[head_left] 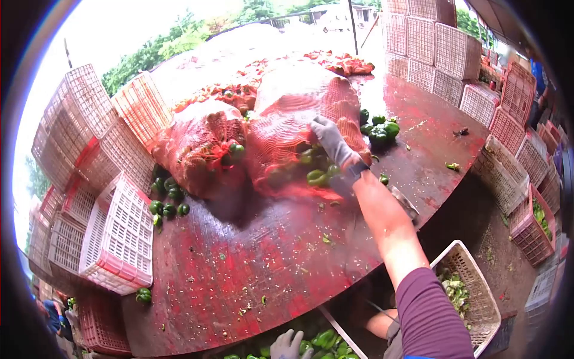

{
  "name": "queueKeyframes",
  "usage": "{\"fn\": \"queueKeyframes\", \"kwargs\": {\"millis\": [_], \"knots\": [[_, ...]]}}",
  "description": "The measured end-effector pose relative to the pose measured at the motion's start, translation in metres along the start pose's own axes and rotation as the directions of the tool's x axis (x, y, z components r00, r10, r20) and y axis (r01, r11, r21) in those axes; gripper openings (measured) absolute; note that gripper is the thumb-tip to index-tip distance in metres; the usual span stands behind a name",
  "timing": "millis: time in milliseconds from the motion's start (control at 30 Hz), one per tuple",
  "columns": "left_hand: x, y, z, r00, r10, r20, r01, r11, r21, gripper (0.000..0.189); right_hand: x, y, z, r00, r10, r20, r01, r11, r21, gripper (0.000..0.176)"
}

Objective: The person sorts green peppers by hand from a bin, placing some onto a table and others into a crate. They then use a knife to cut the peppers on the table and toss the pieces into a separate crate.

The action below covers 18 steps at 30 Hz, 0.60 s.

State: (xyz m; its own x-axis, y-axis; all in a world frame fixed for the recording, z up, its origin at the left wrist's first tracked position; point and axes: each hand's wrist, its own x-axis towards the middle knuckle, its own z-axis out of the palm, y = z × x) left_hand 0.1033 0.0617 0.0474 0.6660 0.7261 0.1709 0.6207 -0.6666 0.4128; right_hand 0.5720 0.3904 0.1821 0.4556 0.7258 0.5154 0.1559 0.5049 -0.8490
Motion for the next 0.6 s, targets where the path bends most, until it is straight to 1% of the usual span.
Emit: {"fn": "queueKeyframes", "kwargs": {"millis": [33, 133, 167, 200, 233, 267, 300, 367, 400, 433, 467, 500, 533, 567, 600], "knots": [[0.003, 0.004, -0.01, 1.0, 0.011, 0.001, -0.011, 0.999, 0.037, 0.058, -0.022, -0.035, 0.006, 0.975, 0.216, -0.049, -0.207, 0.968, 0.139, 0.017], [0.024, -0.013, -0.029, 0.998, -0.037, -0.046, 0.037, 0.999, 0.001, 0.059, -0.047, -0.05, 0.01, 0.995, 0.067, -0.072, -0.069, 0.997, -0.027, 0.017], [0.038, -0.018, -0.036, 0.986, 0.012, -0.168, -0.001, 0.998, 0.066, 0.051, -0.053, -0.051, 0.006, 0.983, 0.025, -0.179, -0.041, 0.995, -0.087, 0.019], [0.055, -0.039, -0.032, 0.992, -0.04, -0.124, 0.034, 0.998, -0.055, 0.071, -0.06, -0.06, 0.005, 0.975, 0.054, -0.217, -0.058, 0.998, -0.011, 0.019], [0.069, -0.054, -0.029, 0.978, 0.015, -0.209, -0.017, 1.0, -0.007, 0.076, -0.069, -0.069, 0.004, 0.964, 0.086, -0.251, -0.071, 0.995, 0.067, 0.019], [0.089, -0.059, -0.032, 0.959, 0.028, -0.281, -0.041, 0.998, -0.041, 0.075, -0.081, -0.081, 0.006, 0.952, 0.121, -0.282, -0.083, 0.986, 0.144, 0.02], [0.107, -0.056, -0.041, 0.958, 0.02, -0.287, -0.028, 0.999, -0.024, 0.079, -0.099, -0.102, 0.014, 0.957, 0.082, -0.279, -0.071, 0.996, 0.049, 0.018], [0.143, -0.051, -0.046, 0.946, 0.041, -0.322, -0.054, 0.998, -0.033, 0.084, -0.13, -0.13, 0.032, 0.939, 0.188, -0.289, -0.186, 0.982, 0.034, 0.018], [0.163, -0.048, -0.049, 0.929, 0.102, -0.356, -0.108, 0.994, 0.004, 0.087, -0.145, -0.135, 0.039, 0.924, 0.241, -0.297, -0.243, 0.97, 0.029, 0.018], [0.185, -0.042, -0.052, 0.907, 0.162, -0.388, -0.159, 0.986, 0.04, 0.09, -0.157, -0.114, 0.039, 0.952, 0.072, -0.299, -0.1, 0.992, -0.078, 0.018], [0.211, -0.034, -0.057, 0.901, 0.2, -0.385, -0.176, 0.98, 0.097, 0.096, -0.17, -0.091, 0.039, 0.955, -0.098, -0.281, 0.046, 0.982, -0.185, 0.018], [0.238, -0.024, -0.06, 0.897, 0.236, -0.375, -0.192, 0.97, 0.151, 0.102, -0.188, -0.104, 0.049, 0.961, -0.129, -0.246, 0.059, 0.959, -0.276, 0.017], [0.268, -0.018, -0.059, 0.895, 0.275, -0.352, -0.229, 0.959, 0.166, 0.101, -0.208, -0.122, 0.061, 0.966, -0.155, -0.208, 0.071, 0.929, -0.363, 0.017], [0.302, -0.018, -0.052, 0.889, 0.315, -0.332, -0.267, 0.946, 0.183, 0.101, -0.223, -0.128, 0.066, 0.977, -0.086, -0.197, 0.015, 0.941, -0.338, 0.016], [0.335, -0.025, -0.037, 0.836, 0.371, -0.405, -0.291, 0.925, 0.245, 0.094, -0.237, -0.131, 0.069, 0.983, -0.022, -0.185, -0.038, 0.949, -0.314, 0.016]]}}
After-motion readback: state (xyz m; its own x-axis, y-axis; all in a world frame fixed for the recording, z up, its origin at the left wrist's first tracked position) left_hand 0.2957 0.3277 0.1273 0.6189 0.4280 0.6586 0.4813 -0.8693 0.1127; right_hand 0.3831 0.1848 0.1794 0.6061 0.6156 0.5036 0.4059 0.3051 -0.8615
